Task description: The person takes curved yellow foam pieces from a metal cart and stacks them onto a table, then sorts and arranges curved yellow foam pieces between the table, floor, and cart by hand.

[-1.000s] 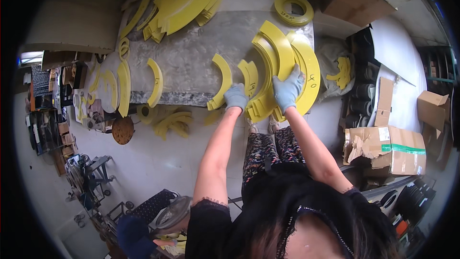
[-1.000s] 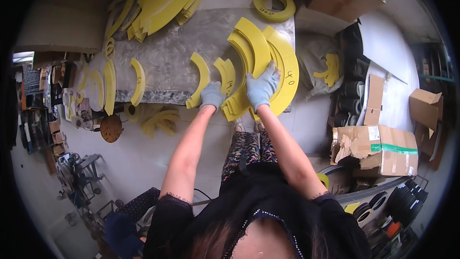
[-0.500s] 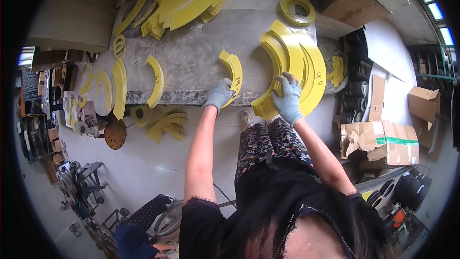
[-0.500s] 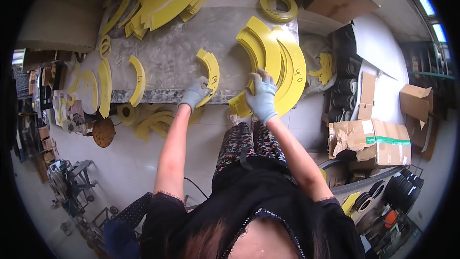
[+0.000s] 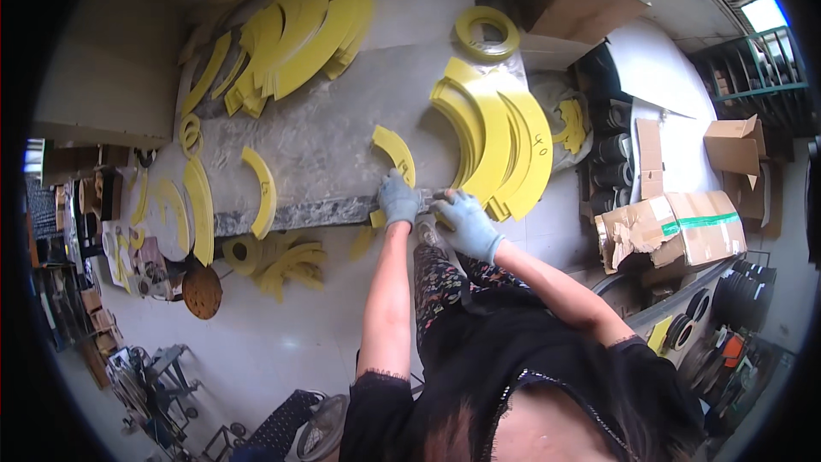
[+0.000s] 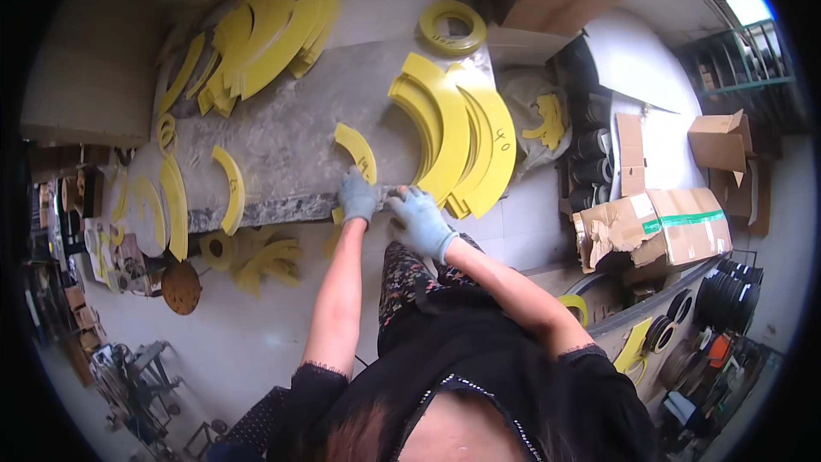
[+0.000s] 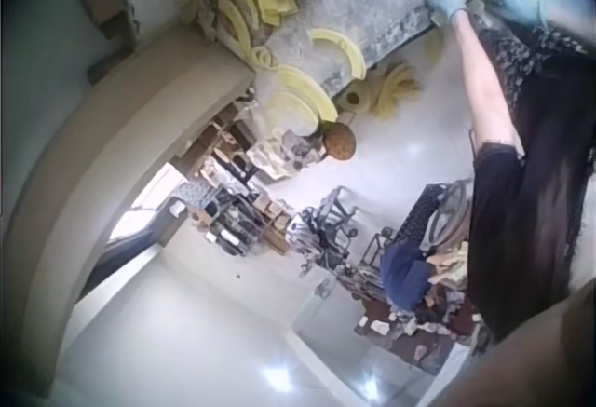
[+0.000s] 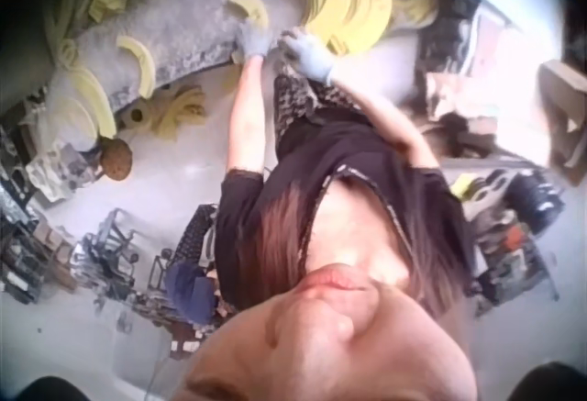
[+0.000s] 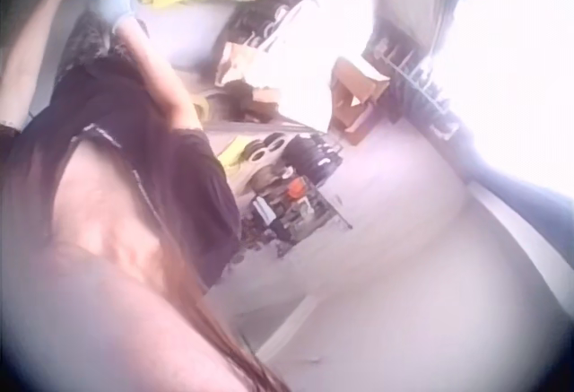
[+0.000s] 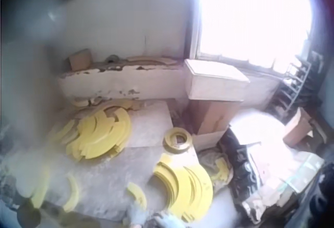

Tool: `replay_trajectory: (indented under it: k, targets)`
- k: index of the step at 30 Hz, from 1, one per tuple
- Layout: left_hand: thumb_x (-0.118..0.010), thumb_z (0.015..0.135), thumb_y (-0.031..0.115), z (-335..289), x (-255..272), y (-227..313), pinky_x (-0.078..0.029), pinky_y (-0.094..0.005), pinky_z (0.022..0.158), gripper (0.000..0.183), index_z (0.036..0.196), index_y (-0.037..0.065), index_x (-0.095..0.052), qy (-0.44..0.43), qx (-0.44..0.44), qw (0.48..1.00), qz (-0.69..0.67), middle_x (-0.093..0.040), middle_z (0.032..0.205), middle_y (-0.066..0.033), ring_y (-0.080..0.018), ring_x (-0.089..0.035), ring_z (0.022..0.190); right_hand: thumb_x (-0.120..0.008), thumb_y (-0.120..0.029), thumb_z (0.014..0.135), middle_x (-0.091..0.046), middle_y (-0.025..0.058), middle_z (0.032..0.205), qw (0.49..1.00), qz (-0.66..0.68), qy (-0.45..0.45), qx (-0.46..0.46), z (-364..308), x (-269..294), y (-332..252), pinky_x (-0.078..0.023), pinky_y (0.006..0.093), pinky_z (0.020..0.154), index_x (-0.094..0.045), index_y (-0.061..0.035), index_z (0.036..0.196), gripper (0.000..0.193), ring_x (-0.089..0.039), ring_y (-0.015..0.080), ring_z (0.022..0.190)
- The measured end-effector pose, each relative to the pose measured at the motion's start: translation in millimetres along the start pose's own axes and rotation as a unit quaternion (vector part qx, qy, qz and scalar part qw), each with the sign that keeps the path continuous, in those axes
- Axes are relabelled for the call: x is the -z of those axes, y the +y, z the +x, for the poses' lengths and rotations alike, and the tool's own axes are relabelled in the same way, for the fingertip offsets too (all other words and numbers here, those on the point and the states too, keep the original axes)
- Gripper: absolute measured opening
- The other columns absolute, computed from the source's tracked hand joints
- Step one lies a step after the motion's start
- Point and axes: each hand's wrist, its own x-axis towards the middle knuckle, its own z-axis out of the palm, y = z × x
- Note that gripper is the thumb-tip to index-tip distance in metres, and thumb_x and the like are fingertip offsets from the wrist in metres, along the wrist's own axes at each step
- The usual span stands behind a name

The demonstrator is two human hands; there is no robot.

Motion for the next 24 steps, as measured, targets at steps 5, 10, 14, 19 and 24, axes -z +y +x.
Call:
replay_trajectory:
  k: [5,10,14,19,24]
  targets:
    - [-0.081,0.068,0.037,-17,-14,2,-0.049,-0.0474,0.090,0.070,0.120,0.001,-0.051,-0.047,-0.072,0.996,0.003,-0.060,0.114,-0.0235,-0.0413,-0.059,0.106,-0.066,-0.013,0.073,-0.057,0.0183,0.115,0.997,0.014,-0.035,0.063,-6,3,14,-0.045,0.0472,0.090,-0.060,-0.0033,0.106,0.035,-0.055,0.0378,0.107]
    - [-0.076,0.073,0.052,-14,-16,-11,-0.046,-0.0463,0.098,0.096,0.140,-0.007,-0.039,-0.042,-0.093,0.994,-0.039,-0.055,0.126,-0.0312,-0.0439,-0.055,0.116,-0.064,-0.010,0.075,-0.059,0.0166,0.113,0.990,0.045,-0.065,0.114,1,12,3,-0.045,0.0474,0.090,-0.061,-0.0055,0.106,0.032,-0.055,0.0369,0.109]
    - [-0.067,0.084,0.041,-46,12,-8,-0.045,-0.0475,0.098,0.075,0.140,-0.002,-0.041,0.005,-0.030,0.993,-0.117,-0.054,0.127,-0.0302,-0.0441,-0.056,0.114,-0.063,-0.010,0.076,-0.061,0.0151,0.108,0.980,0.052,-0.105,0.160,-3,6,-5,-0.044,0.0476,0.088,-0.063,-0.0073,0.101,0.025,-0.056,0.0362,0.104]
    - [-0.060,0.093,0.026,-147,35,-44,-0.047,-0.0480,0.095,0.051,0.137,0.004,-0.046,0.141,0.045,0.954,-0.260,-0.059,0.125,-0.0247,-0.0415,-0.058,0.113,-0.062,-0.010,0.077,-0.060,0.0163,0.104,0.960,0.015,-0.217,0.179,-6,-27,-22,-0.045,0.0478,0.087,-0.063,-0.0080,0.103,0.026,-0.057,0.0369,0.103]
    - [-0.061,0.090,0.029,-335,-38,-127,-0.049,-0.0498,0.088,0.047,0.132,0.008,-0.051,0.175,0.182,0.935,-0.249,-0.063,0.112,-0.0222,-0.0415,-0.060,0.104,-0.063,-0.023,0.081,-0.060,0.0192,0.108,0.881,-0.067,-0.374,0.280,-41,-97,-82,-0.047,0.0488,0.087,-0.065,-0.0074,0.106,0.030,-0.058,0.0404,0.101]
